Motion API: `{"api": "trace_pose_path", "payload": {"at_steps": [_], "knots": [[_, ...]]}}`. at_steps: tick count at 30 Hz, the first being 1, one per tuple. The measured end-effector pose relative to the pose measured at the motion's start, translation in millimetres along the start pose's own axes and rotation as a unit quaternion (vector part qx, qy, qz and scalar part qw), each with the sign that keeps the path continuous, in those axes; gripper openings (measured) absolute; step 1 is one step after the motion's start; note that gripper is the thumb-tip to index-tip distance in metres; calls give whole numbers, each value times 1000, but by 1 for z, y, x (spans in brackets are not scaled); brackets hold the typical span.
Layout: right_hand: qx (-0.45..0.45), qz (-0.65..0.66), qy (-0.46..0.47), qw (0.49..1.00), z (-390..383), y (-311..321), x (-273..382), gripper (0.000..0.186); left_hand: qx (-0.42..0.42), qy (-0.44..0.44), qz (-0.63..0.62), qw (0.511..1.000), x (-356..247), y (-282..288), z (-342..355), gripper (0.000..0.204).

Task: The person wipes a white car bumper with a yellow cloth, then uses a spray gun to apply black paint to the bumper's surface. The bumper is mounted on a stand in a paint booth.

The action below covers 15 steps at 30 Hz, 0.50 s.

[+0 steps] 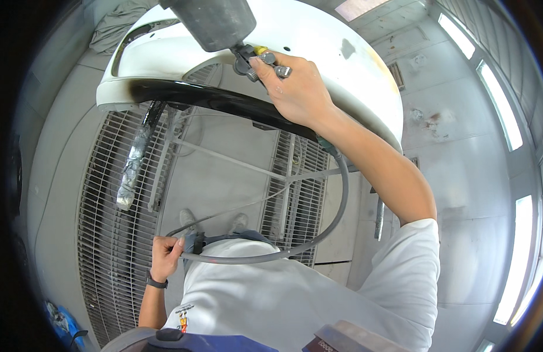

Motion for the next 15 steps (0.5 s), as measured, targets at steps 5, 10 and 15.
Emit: {"api": "trace_pose_path", "payload": {"at_steps": [5, 10, 15], "knots": [[45, 68, -10, 997, 8, -19, 10, 53, -10, 26, 10, 1000, 3, 7, -4, 51], [33, 40, -2, 999, 12, 15, 12, 49, 55, -30, -22, 998, -20, -18, 10, 43], [67, -52, 115, 990, 16, 44, 8, 42, 143, -147, -65, 977, -76, -69, 32, 33]]}}
Point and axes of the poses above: each hand's wrist, its own z-axis towards the middle knuckle, its own y-axis out of the back of the hand, x = y × z, the point moved 4 cm from there along z, towards the middle knuckle, and after that the axes turned 7 degrees about -x, right-handed, at the moved point
